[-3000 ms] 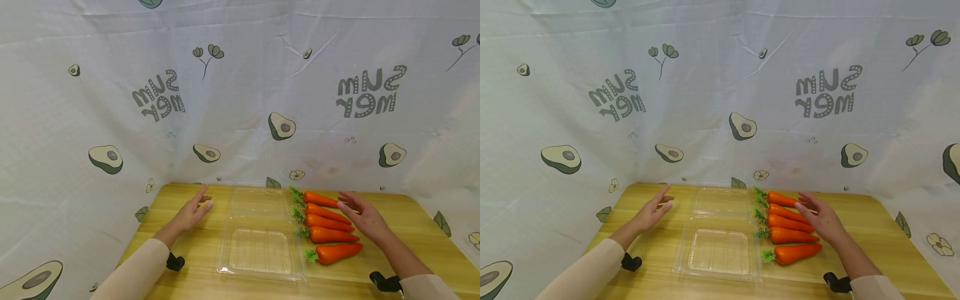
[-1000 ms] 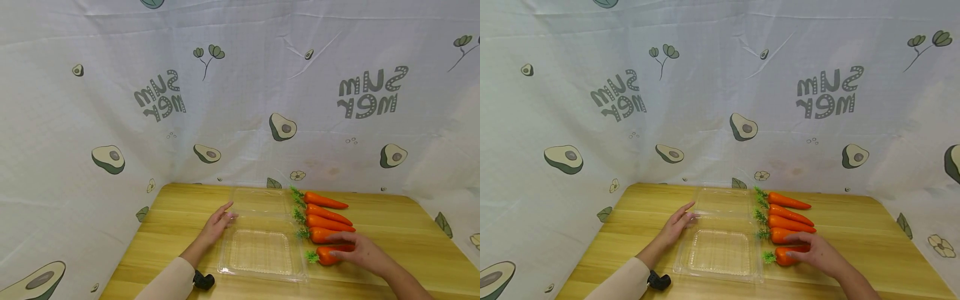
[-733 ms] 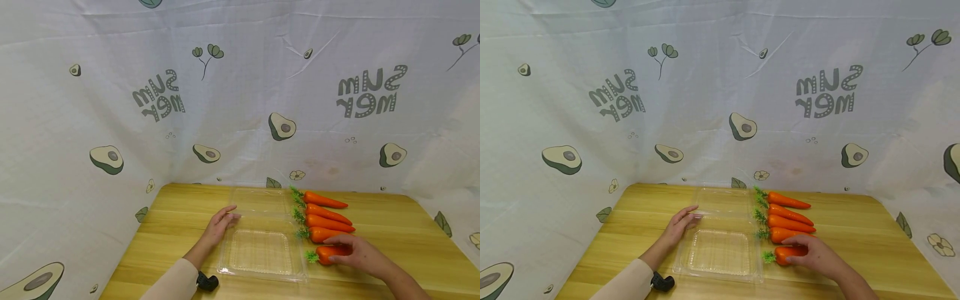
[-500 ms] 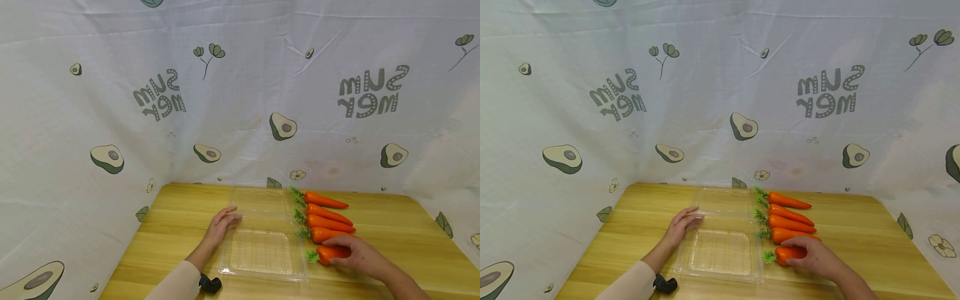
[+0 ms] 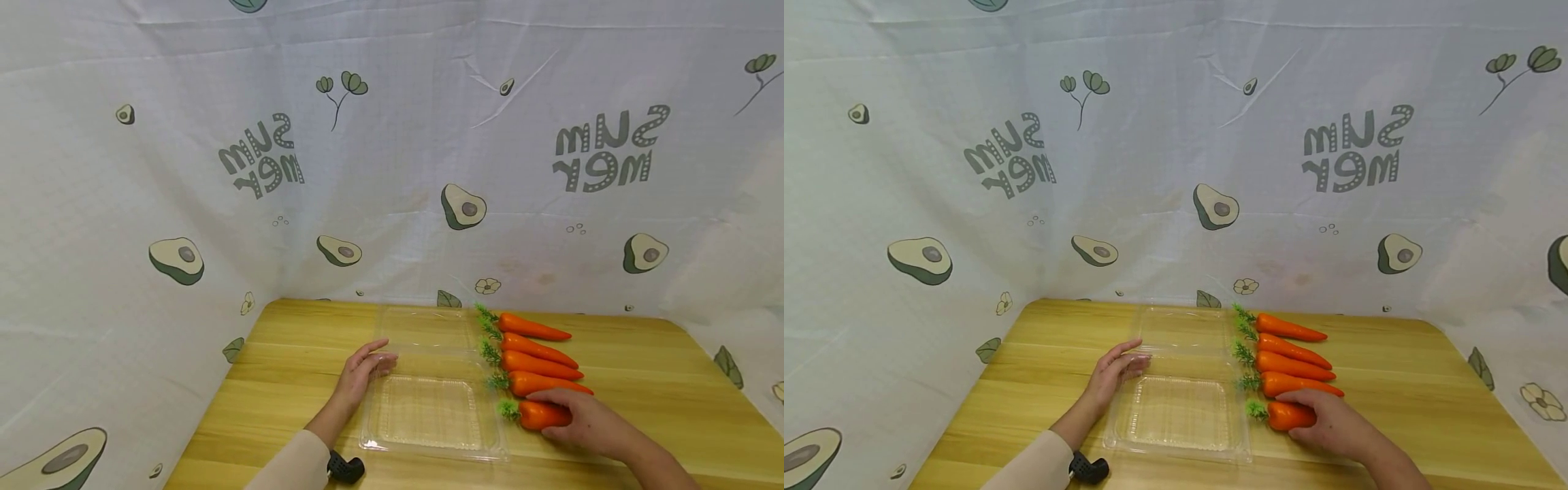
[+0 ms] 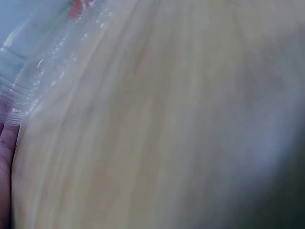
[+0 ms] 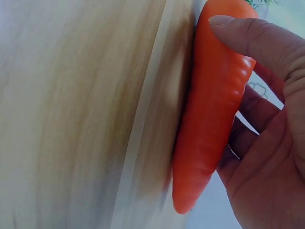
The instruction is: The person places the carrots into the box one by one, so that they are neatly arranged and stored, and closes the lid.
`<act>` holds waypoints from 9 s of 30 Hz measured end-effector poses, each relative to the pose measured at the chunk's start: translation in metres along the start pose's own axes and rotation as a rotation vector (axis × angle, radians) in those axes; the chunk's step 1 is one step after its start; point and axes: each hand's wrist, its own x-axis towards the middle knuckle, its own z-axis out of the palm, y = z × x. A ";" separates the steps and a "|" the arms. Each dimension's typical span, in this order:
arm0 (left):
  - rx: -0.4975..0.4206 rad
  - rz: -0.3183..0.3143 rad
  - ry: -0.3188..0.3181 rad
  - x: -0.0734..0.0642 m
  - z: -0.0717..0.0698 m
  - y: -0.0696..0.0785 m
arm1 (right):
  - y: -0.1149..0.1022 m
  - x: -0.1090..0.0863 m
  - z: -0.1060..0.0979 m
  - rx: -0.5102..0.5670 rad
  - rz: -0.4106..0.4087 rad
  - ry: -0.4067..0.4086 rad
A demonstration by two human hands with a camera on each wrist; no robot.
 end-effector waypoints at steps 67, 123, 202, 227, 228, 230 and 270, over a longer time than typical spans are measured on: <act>0.011 -0.006 0.006 -0.001 -0.001 -0.005 | -0.076 0.016 -0.011 0.173 -0.142 0.367; 0.046 0.010 0.005 -0.003 -0.002 -0.004 | -0.144 0.058 0.066 0.264 -0.437 0.054; 0.076 0.034 -0.002 -0.002 -0.003 -0.007 | -0.094 0.041 0.010 0.307 -0.149 0.257; 0.083 0.036 -0.002 -0.002 -0.002 -0.007 | -0.026 0.028 -0.003 0.222 0.106 0.338; 0.085 0.037 -0.002 -0.002 -0.002 -0.007 | -0.022 0.027 -0.003 0.219 0.110 0.335; 0.086 0.038 -0.002 -0.002 -0.002 -0.006 | -0.015 0.027 -0.003 0.223 0.122 0.324; 0.066 0.030 -0.006 -0.002 -0.003 -0.006 | 0.017 0.026 0.002 0.063 0.104 0.227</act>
